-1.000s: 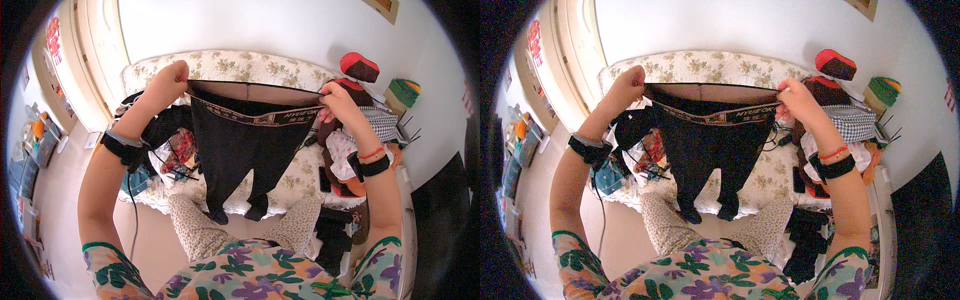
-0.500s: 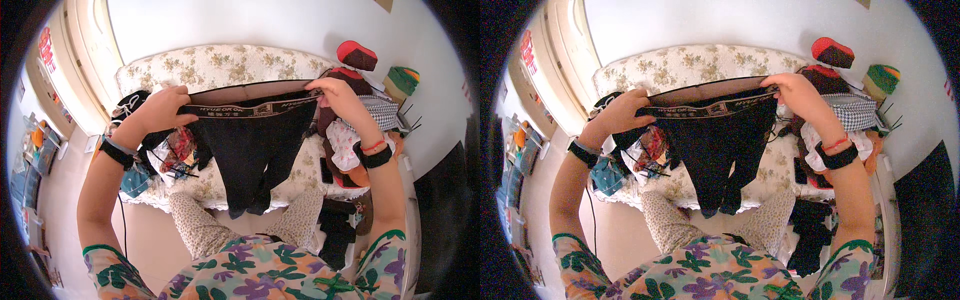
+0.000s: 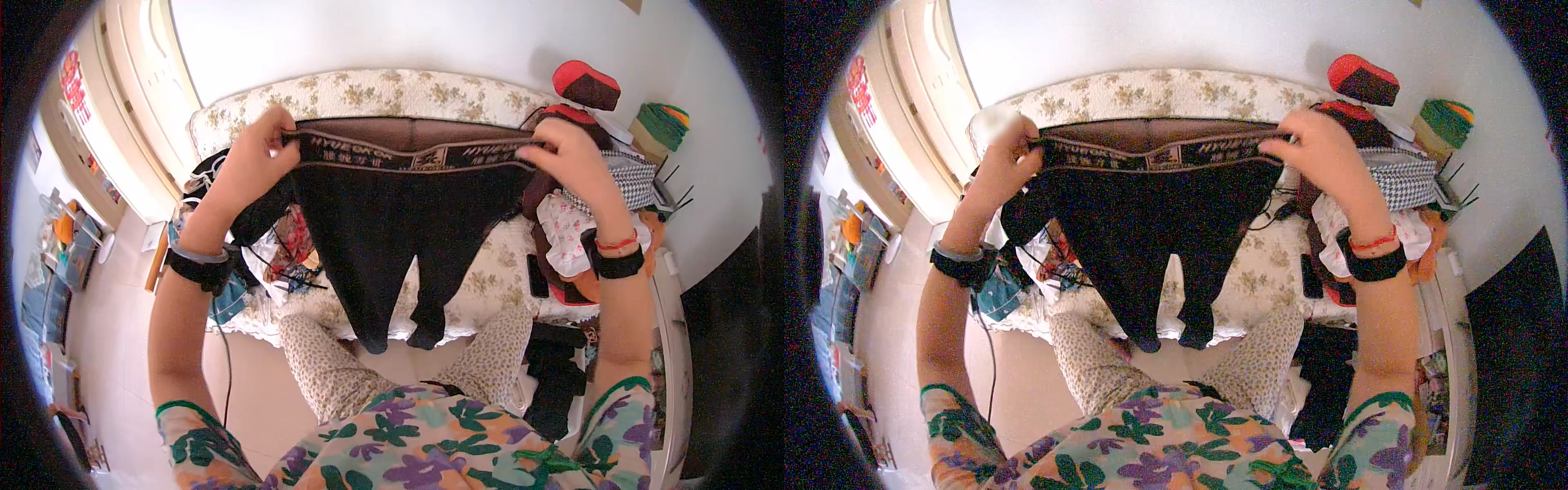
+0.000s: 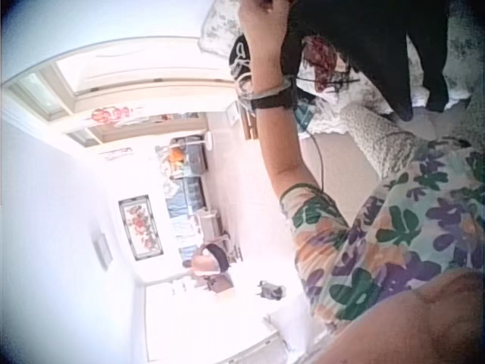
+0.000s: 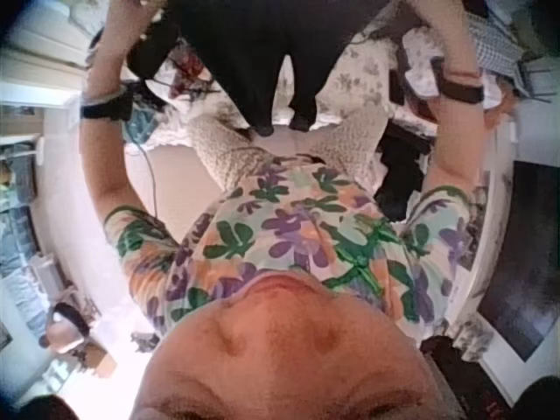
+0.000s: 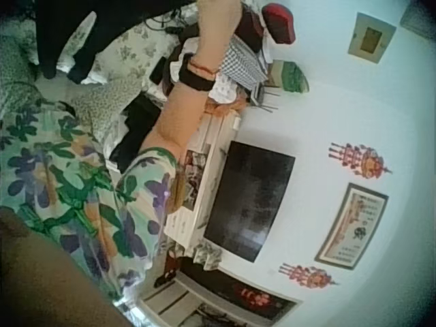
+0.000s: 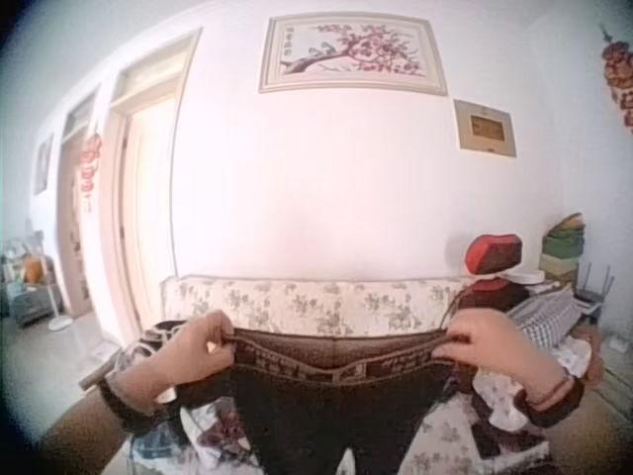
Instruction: Folding various items of clothing on a floral patterned sofa.
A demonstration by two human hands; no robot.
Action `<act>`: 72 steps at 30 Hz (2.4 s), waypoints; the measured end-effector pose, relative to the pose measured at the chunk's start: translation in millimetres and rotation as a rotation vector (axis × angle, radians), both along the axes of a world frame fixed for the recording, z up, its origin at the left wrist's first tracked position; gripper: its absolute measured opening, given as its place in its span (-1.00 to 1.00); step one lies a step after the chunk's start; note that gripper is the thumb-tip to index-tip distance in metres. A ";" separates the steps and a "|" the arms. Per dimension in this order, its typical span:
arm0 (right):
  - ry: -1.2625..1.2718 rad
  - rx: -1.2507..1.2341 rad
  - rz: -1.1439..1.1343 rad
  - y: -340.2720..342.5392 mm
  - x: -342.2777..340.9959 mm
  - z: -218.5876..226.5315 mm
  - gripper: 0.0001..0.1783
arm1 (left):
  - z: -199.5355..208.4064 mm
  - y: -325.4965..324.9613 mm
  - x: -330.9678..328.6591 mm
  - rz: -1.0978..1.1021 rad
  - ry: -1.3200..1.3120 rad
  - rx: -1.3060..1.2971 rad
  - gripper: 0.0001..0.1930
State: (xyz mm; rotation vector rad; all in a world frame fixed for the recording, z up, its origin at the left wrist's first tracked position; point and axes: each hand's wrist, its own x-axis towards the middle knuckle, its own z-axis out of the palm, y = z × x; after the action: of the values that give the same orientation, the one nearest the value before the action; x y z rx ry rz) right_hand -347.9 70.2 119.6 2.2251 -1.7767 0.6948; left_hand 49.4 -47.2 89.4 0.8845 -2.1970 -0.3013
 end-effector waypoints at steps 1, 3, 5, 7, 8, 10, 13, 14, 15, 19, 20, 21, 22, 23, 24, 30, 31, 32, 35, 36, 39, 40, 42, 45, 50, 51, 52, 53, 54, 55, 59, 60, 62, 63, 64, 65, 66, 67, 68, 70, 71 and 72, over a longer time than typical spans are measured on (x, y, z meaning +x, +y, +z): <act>-0.125 -0.041 0.010 -1.7 -2.3 -0.7 -0.67 | -0.8 0.9 -1.2 -0.051 0.172 0.012 -0.81; -0.482 -0.168 0.142 -9.9 10.4 -31.3 -0.65 | -12.5 9.4 -12.5 0.025 0.238 0.072 -0.73; -0.719 -0.104 0.248 -13.4 14.8 -79.3 -0.57 | -43.2 8.5 -11.3 0.086 0.314 0.150 -0.57; -0.790 0.313 0.171 -9.7 0.2 -139.5 -0.56 | -72.2 12.3 -15.5 -0.001 0.411 0.305 -0.53; -0.988 0.564 0.154 -13.6 -9.3 -160.7 -0.58 | -86.2 6.4 -12.7 -0.003 0.406 0.335 -0.53; -1.159 0.462 0.178 -14.5 2.9 -154.1 -0.58 | -85.7 9.5 -14.8 -0.037 0.581 0.504 -0.55; -1.452 0.337 0.177 -8.5 20.2 -135.6 -0.61 | -78.4 22.0 -30.7 -0.177 0.842 0.743 -0.58; -1.563 0.311 0.185 -11.4 24.7 -131.6 -0.64 | -75.0 25.0 -36.8 -0.276 0.937 0.784 -0.57; -1.565 0.273 0.193 -16.5 27.0 -142.5 -0.67 | -91.7 23.8 -44.4 -0.261 0.835 0.804 -0.50; -1.388 0.285 0.014 -25.2 21.4 -208.5 -0.67 | -173.7 22.4 -41.5 0.072 0.561 1.060 -0.63; -1.406 0.291 -0.001 -20.0 25.9 -214.8 -0.67 | -185.5 22.7 -40.7 0.081 0.686 1.172 -0.64; -1.508 0.301 0.011 -16.7 33.4 -220.7 -0.66 | -194.9 24.7 -40.3 0.088 0.668 1.186 -0.64; -1.608 0.305 0.021 -14.4 42.0 -223.0 -0.64 | -191.8 31.4 -50.3 0.059 0.764 1.194 -0.64; -1.569 0.392 -0.045 -11.0 60.7 -209.5 -0.60 | -187.5 38.8 -57.1 0.042 0.868 1.192 -0.64; -1.511 0.530 0.005 -17.3 73.7 -208.7 -0.60 | -191.0 41.3 -66.5 0.017 0.728 1.113 -0.62; -1.109 0.472 0.326 -24.6 125.6 -185.6 -0.76 | -148.1 97.9 -118.4 -0.141 0.215 0.602 -0.65; -1.186 0.499 0.394 -24.9 126.0 -177.2 -0.77 | -153.8 90.7 -114.6 -0.144 0.318 0.723 -0.69; -1.261 0.524 0.464 -24.0 127.3 -170.7 -0.78 | -156.1 84.6 -109.8 -0.146 0.425 0.842 -0.73; -1.419 0.391 0.503 -17.4 118.3 -169.7 -0.80 | -140.2 82.6 -95.7 -0.114 0.600 0.931 -0.74; -1.423 0.287 0.441 -16.3 114.0 -171.6 -0.79 | -123.9 84.7 -91.0 -0.086 0.597 0.911 -0.72; -1.409 0.251 0.255 -6.5 89.6 -201.8 -0.77 | -62.8 92.5 -79.2 -0.032 0.566 0.688 -0.64; -1.364 0.233 0.153 -5.9 84.2 -216.8 -0.77 | -42.5 89.8 -74.5 -0.022 0.630 0.750 -0.61; -1.415 0.335 0.162 0.3 85.2 -246.3 -0.69 | -7.5 80.3 -77.4 -0.202 0.953 0.707 -0.59; -1.310 0.292 0.333 25.9 105.9 -275.2 -0.64 | 39.5 59.4 -54.2 -0.366 1.000 0.584 -0.62; -1.619 0.679 0.623 45.5 120.1 -234.5 -0.51 | 96.5 62.4 -55.7 -0.475 1.020 0.608 -0.67; -1.619 0.676 0.628 40.6 117.7 -232.7 -0.51 | 102.7 58.0 -48.4 -0.632 0.915 0.688 -0.68; -1.631 0.647 0.615 30.6 106.8 -231.6 -0.50 | 103.6 57.7 -62.2 -0.649 0.910 0.701 -0.68; -1.640 0.630 0.614 20.5 100.2 -221.2 -0.48 | 105.2 62.5 -77.3 -0.508 1.005 0.633 -0.68; -1.645 0.625 0.605 18.4 90.9 -208.3 -0.48 | 106.1 64.2 -87.6 -0.366 1.095 0.564 -0.68; -1.464 0.674 0.463 22.9 90.6 -165.6 -0.48 | 111.4 69.4 -80.0 -0.349 1.099 0.545 -0.68; -1.596 0.221 0.436 -17.4 49.3 -139.2 -0.53 | 135.0 49.5 -38.9 -0.370 0.934 0.509 -0.68; -1.755 0.204 0.467 -10.4 41.2 -113.7 -0.56 | 139.6 45.2 -28.3 -0.359 0.905 0.507 -0.67; -1.817 0.179 0.475 11.0 48.9 -73.6 -0.64 | 138.7 41.4 -19.3 -0.347 0.941 0.456 -0.65; -1.593 0.208 0.414 16.7 43.7 -66.8 -0.66 | 140.9 45.1 -20.6 -0.308 0.979 0.425 -0.63; -1.369 0.235 0.353 19.8 38.8 -64.7 -0.67 | 142.0 48.0 -22.2 -0.268 1.018 0.394 -0.62; -1.368 0.232 0.348 17.9 33.9 -67.5 -0.67 | 142.1 49.8 -24.1 -0.273 1.019 0.397 -0.62; -1.195 0.009 0.308 12.5 28.7 -73.6 -0.67 | 141.8 51.9 -26.4 -0.230 1.023 0.362 -0.62; -1.013 -0.201 0.267 8.6 26.1 -80.5 -0.66 | 139.3 53.7 -28.5 -0.181 1.029 0.328 -0.62; -1.010 -0.198 0.265 7.7 25.2 -87.9 -0.66 | 137.1 56.0 -30.9 -0.133 1.034 0.295 -0.61; -1.158 -0.009 0.348 10.2 28.9 -97.7 -0.66 | 132.7 64.8 -39.4 -0.096 1.042 0.280 -0.61; -1.157 -0.004 0.348 13.5 31.6 -99.1 -0.66 | 131.0 66.8 -40.9 -0.060 1.047 0.263 -0.61; -1.177 0.093 0.394 18.7 34.6 -98.8 -0.66 | 130.4 62.3 -34.9 -0.056 1.049 0.265 -0.61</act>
State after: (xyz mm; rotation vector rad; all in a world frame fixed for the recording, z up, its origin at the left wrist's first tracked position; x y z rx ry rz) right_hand -313.2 88.9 20.8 2.4056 -1.6814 2.4133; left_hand 14.5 15.1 219.8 0.5802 -1.2134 -0.8704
